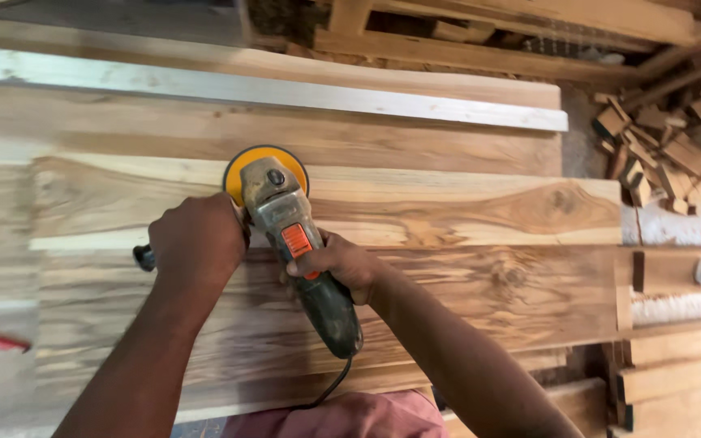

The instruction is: The person uses an angle grinder with a sanding disc to smooth the surface of a wooden plank. They move the tool back and forth across the plank, generating wood dust.

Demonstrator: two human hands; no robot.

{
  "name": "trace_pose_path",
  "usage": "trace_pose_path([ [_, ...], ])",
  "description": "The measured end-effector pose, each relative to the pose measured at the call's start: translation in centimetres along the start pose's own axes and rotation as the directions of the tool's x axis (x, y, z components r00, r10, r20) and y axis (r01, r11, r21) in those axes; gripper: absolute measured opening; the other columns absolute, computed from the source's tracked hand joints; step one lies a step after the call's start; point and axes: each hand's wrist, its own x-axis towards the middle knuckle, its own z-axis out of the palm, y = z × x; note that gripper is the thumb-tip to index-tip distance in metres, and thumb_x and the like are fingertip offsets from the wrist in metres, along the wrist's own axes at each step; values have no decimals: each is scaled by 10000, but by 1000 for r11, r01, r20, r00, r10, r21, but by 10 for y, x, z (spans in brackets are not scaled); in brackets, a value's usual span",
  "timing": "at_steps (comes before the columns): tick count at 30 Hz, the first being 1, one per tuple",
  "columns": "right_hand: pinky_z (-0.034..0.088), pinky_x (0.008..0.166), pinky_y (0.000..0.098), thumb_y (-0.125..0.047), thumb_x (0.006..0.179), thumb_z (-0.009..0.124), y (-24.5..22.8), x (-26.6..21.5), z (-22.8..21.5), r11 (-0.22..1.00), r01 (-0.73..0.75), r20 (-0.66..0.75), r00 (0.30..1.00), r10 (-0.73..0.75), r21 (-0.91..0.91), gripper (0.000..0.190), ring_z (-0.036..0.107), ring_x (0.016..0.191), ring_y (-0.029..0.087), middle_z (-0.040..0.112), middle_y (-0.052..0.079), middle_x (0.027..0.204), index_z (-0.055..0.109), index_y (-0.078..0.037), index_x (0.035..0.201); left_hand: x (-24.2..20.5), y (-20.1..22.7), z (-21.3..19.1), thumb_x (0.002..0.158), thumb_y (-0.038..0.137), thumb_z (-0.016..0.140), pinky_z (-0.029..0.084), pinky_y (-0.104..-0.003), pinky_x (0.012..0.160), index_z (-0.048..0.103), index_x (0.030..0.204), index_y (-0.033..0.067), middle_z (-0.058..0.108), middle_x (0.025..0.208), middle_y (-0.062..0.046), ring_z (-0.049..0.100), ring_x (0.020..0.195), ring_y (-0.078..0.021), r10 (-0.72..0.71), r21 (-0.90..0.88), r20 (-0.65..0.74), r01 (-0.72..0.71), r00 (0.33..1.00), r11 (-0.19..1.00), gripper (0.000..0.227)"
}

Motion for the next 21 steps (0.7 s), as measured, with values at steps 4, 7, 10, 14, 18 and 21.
trace_pose_path([
  [4, 604, 739, 396, -90, 764, 774, 15, -30, -35, 994, 78, -8, 997, -77, 76, 528, 710, 810, 246, 658, 97, 937, 546, -39, 1237, -5, 44, 11, 877, 245, 692, 591, -494, 761, 762, 956, 128, 771, 932, -153, 754, 897, -370, 48, 45, 45, -50, 998, 998, 158],
  [7, 590, 713, 405, -88, 749, 774, 22, -56, -64, 989, 78, -65, 995, -71, 123, 518, 689, 771, 220, 649, 102, 916, 561, -73, 1222, -7, 78, 21, 893, 242, 673, 590, -497, 760, 753, 975, 134, 770, 927, -148, 754, 894, -368, 103, 71, 38, -106, 994, 992, 157],
  [10, 583, 732, 423, -89, 784, 792, 26, -81, -94, 987, 100, -67, 994, -92, 129, 448, 670, 786, 237, 639, 121, 919, 573, -9, 1167, -13, 116, 32, 929, 248, 639, 590, -504, 752, 746, 989, 140, 771, 930, -145, 755, 894, -368, 153, 103, 11, -153, 988, 983, 164],
  [14, 556, 801, 353, -90, 764, 786, 29, -115, -139, 982, 178, -139, 976, -168, 62, 498, 640, 898, 178, 642, 59, 974, 590, -62, 1221, -20, 176, 46, 866, 333, 686, 594, -491, 782, 738, 1030, 147, 777, 955, -136, 754, 927, -358, 166, 137, 74, -174, 983, 975, 253],
  [18, 561, 812, 353, -108, 747, 785, 29, -152, -183, 976, 183, -133, 977, -167, 122, 517, 655, 910, 194, 668, 82, 978, 582, -74, 1220, -22, 239, 60, 909, 328, 651, 593, -499, 777, 759, 1040, 160, 774, 981, -145, 751, 937, -364, 175, 211, 65, -185, 982, 960, 238],
  [21, 581, 786, 375, -116, 749, 791, 27, -179, -211, 973, 180, -147, 976, -159, 147, 506, 679, 871, 210, 678, 99, 959, 570, -70, 1202, -25, 278, 69, 913, 340, 649, 593, -504, 771, 756, 1049, 155, 772, 980, -148, 750, 933, -371, 205, 216, 67, -215, 977, 953, 254],
])
